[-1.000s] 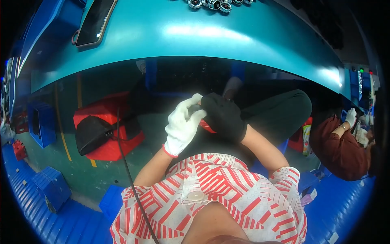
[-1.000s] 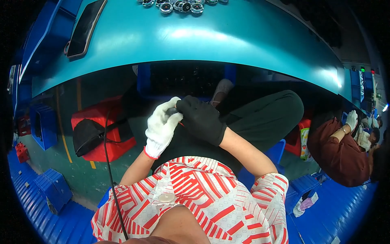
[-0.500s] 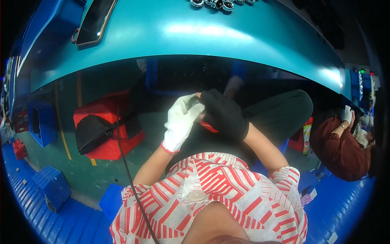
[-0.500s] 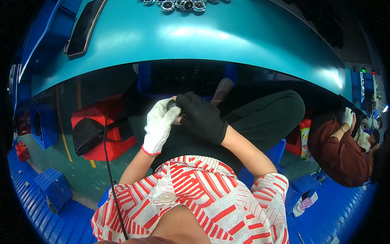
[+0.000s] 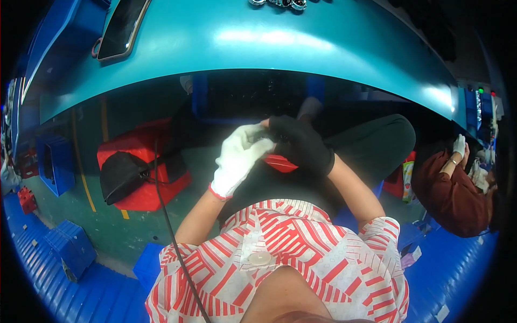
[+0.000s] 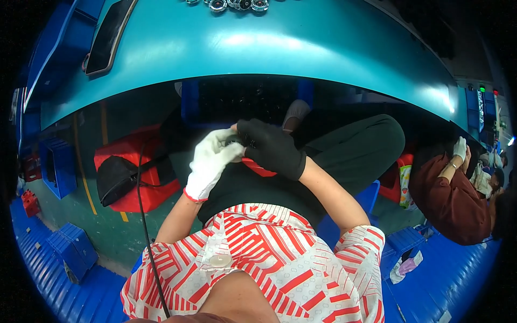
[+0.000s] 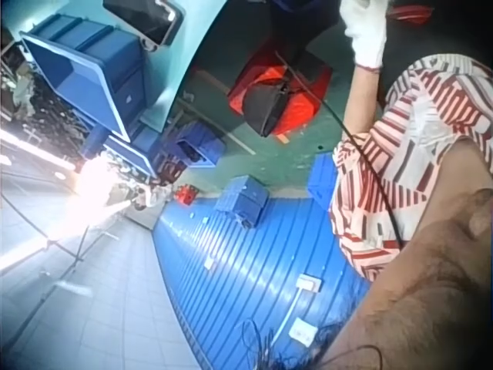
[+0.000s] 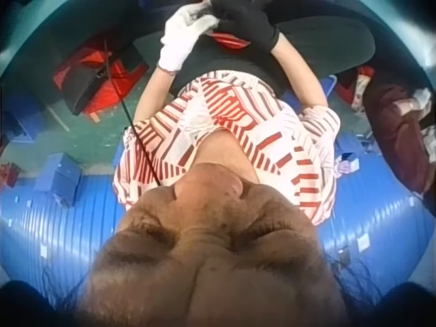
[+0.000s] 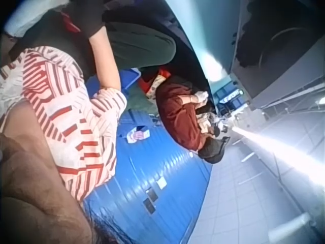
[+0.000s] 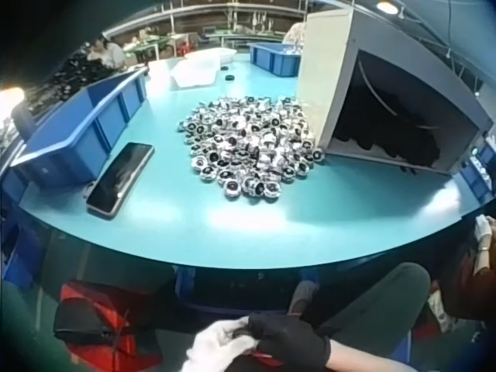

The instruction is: Assembling small cylindrical parts with metal rings at a factory workbench.

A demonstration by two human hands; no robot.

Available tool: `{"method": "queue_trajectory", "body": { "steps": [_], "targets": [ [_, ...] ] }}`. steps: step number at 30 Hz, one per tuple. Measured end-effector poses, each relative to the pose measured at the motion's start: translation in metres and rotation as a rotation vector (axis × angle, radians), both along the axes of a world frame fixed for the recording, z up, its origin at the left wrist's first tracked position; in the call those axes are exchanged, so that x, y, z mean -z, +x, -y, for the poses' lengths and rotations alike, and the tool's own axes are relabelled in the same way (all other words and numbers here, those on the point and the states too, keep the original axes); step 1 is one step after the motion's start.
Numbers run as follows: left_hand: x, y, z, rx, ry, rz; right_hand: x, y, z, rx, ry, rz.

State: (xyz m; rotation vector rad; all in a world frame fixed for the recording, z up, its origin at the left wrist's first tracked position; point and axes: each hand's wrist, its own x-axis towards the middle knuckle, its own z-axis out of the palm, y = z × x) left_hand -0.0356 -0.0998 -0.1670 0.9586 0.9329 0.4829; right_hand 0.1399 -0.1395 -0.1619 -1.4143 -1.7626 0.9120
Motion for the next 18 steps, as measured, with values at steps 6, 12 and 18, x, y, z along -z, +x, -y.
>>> {"method": "queue_trajectory", "body": {
  "steps": [6,12,18],
  "targets": [
    [0.019,0.005,0.012,-0.252,-0.261,0.269,-0.004,-0.008,0.004,0.050,0.017,0.193],
    [0.016,0.002,0.012,-0.027,0.264,-0.227,0.004,-0.010,0.010,-0.031,0.116,0.376],
    [0.015,0.000,0.008,-0.050,0.001,-0.104,0.009,-0.014,0.012,-0.015,0.167,0.398]
  ]
}}
